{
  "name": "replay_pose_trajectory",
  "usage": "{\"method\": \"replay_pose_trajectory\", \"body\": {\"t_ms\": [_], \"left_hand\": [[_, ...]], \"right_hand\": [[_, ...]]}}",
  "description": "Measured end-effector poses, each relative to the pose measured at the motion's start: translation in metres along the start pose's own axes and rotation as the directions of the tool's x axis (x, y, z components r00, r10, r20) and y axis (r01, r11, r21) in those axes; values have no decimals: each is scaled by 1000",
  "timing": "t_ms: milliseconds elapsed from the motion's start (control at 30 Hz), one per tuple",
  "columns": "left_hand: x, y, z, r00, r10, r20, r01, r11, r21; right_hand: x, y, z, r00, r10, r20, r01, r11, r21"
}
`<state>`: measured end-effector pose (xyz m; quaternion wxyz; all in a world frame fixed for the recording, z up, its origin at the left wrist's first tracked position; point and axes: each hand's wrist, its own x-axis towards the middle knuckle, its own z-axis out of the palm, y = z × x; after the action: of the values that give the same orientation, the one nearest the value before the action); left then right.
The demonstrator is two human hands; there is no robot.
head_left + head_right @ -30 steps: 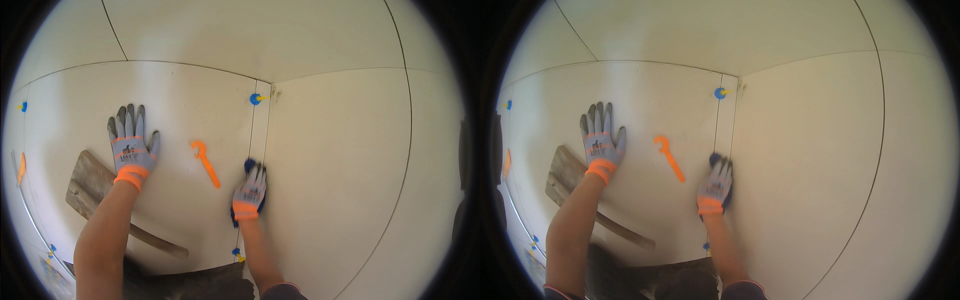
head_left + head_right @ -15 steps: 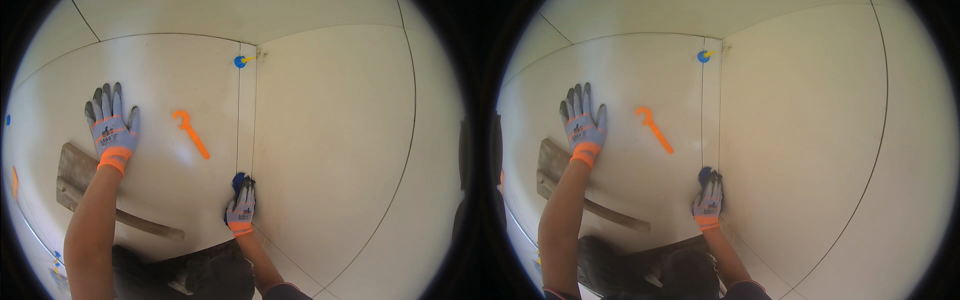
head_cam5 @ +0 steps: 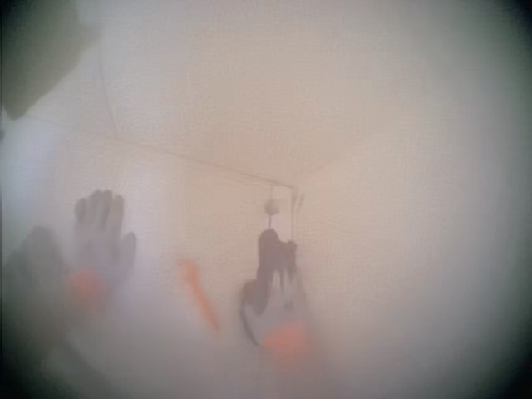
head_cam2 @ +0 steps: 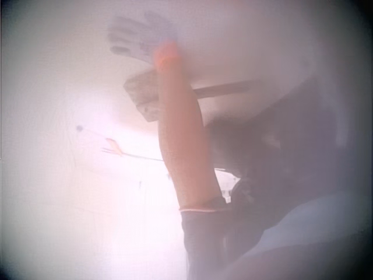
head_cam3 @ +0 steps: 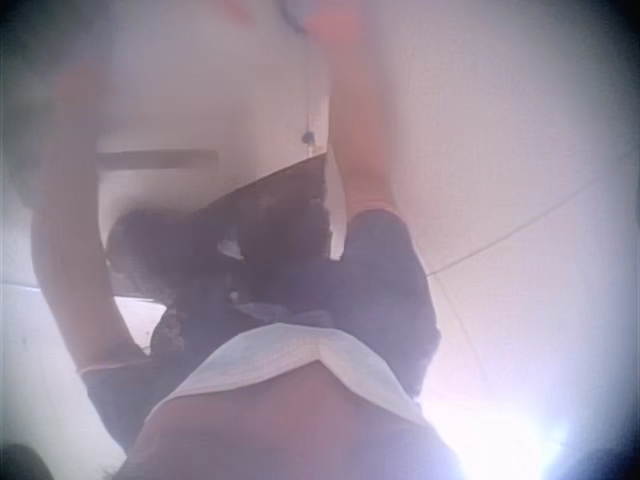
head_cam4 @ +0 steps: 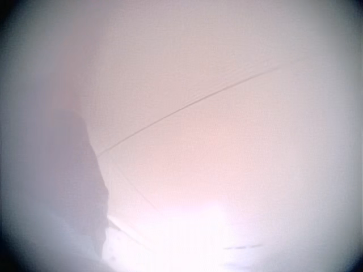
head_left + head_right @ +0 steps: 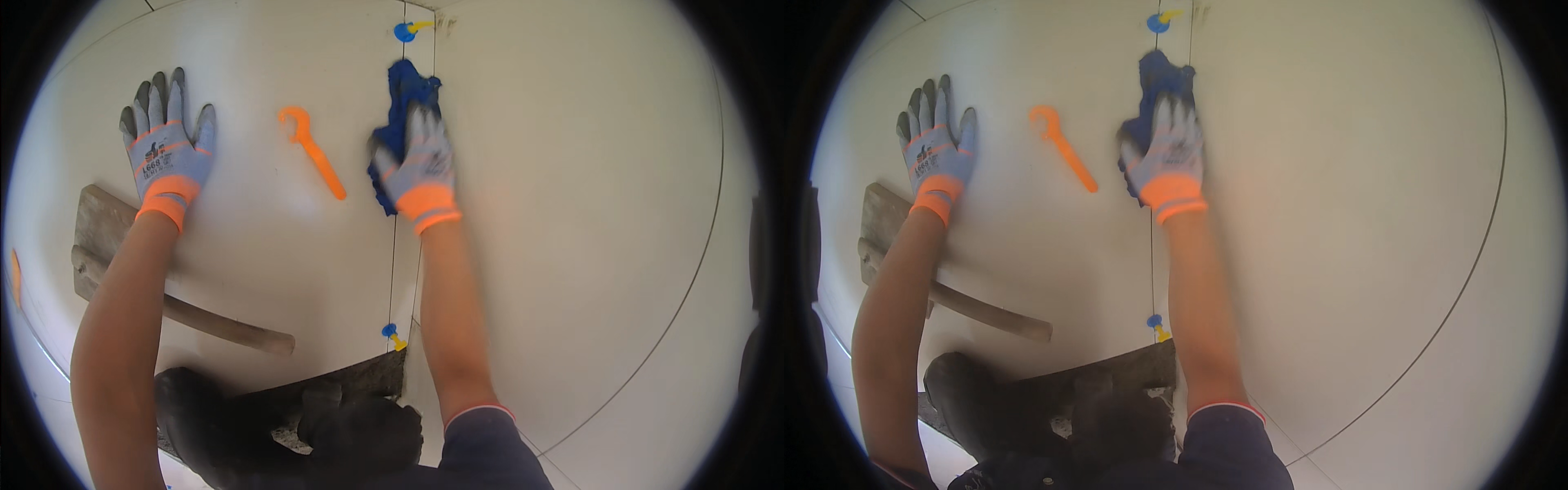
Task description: The person installs white ceramic tiles on a wall, using tile spacers to maintain even gaps. They tap the tiles into place with a rubber mallet and wipe the surface with a blue cloth to remove excess adhesive.
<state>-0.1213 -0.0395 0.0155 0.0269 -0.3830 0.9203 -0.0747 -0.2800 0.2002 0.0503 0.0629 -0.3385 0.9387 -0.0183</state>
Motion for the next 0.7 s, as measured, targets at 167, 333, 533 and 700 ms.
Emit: {"method": "replay_pose_trajectory", "body": {"t_ms": [167,333,533,700], "left_hand": [[1,1,-3,998,-20,56,19,1000,14],[-1,0,-4,999,-3,39,5,999,-48],[-1,1,-8,999,-11,37,13,999,-43],[2,2,-1,999,-30,41,28,999,45]], "right_hand": [[-160,-13,9,971,161,179,-131,976,-173],[-201,-11,-18,978,208,4,-206,965,166],[-7,-15,-55,971,-90,-221,33,968,-251],[64,-15,-5,995,45,89,-36,994,-99]]}}
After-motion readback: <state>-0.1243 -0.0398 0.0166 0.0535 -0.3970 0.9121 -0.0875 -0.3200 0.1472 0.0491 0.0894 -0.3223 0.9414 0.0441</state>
